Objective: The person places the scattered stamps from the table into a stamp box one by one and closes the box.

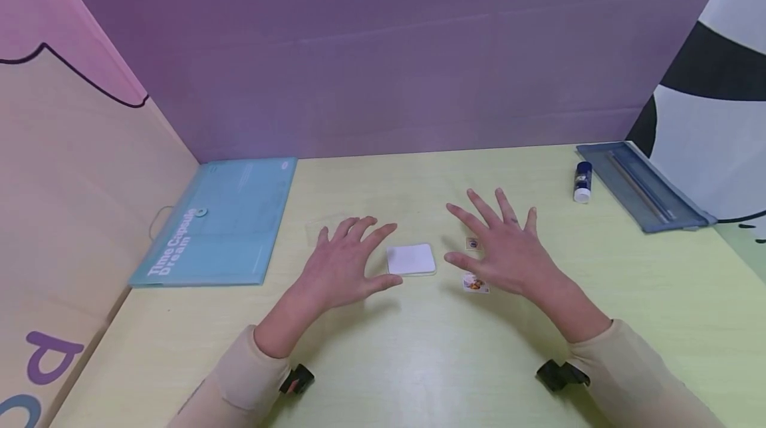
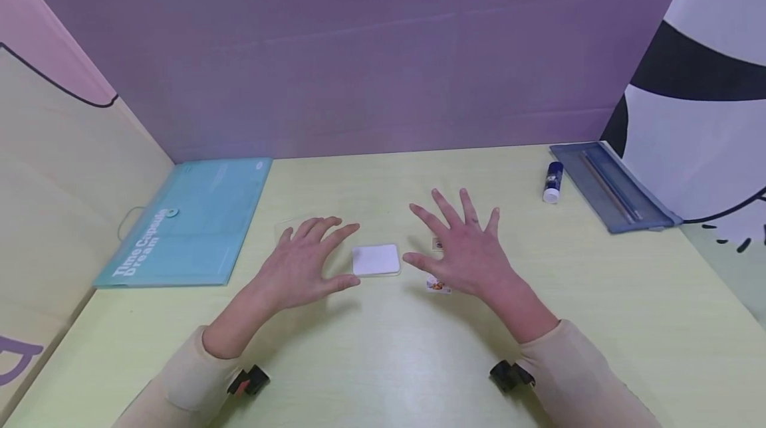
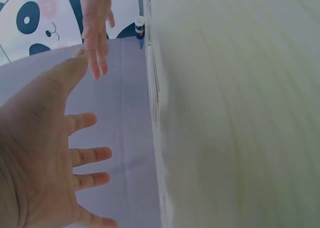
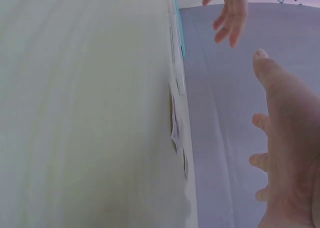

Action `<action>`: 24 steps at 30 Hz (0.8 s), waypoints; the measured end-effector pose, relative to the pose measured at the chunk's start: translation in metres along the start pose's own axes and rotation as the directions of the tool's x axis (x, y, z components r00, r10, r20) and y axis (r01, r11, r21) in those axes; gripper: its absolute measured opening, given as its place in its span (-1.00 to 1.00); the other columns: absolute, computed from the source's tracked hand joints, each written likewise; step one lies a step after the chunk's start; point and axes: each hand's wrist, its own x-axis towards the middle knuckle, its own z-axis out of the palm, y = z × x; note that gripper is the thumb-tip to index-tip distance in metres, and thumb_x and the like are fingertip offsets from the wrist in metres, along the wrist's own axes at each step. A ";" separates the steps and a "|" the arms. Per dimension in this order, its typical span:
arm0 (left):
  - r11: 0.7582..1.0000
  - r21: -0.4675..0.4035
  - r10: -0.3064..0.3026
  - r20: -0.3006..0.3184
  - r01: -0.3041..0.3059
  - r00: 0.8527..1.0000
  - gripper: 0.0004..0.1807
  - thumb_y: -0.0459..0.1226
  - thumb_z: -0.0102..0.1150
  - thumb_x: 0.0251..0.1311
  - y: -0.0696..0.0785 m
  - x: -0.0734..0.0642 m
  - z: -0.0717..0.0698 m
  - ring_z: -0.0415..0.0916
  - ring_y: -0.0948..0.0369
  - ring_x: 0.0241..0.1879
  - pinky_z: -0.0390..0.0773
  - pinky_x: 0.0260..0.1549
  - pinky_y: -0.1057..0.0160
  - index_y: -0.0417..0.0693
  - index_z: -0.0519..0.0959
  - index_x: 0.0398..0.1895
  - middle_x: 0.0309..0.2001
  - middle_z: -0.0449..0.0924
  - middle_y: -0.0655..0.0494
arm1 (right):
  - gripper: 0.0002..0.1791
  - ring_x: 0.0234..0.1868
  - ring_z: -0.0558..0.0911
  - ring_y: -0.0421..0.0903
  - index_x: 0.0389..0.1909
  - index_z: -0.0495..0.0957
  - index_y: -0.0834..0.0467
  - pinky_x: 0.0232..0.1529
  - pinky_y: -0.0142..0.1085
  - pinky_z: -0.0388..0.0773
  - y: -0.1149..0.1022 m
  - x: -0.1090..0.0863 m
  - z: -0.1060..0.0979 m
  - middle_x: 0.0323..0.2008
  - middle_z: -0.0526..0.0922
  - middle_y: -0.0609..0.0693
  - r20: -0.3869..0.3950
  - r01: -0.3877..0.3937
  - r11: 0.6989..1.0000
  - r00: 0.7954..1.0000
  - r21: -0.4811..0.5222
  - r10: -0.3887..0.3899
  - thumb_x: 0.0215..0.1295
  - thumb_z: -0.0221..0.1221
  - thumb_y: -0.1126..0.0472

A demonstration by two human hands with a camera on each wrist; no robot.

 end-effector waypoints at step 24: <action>0.944 -0.330 0.010 0.062 0.011 0.998 -0.27 0.11 0.29 0.28 -0.014 0.007 0.020 0.41 0.07 0.12 0.47 0.04 0.00 0.12 0.36 0.47 0.24 0.47 0.03 | -0.30 0.24 0.37 0.33 0.37 0.42 0.13 0.21 0.24 0.32 0.029 0.008 0.017 0.21 0.46 0.26 -0.081 0.045 0.975 0.996 0.218 -0.028 0.35 0.26 -0.17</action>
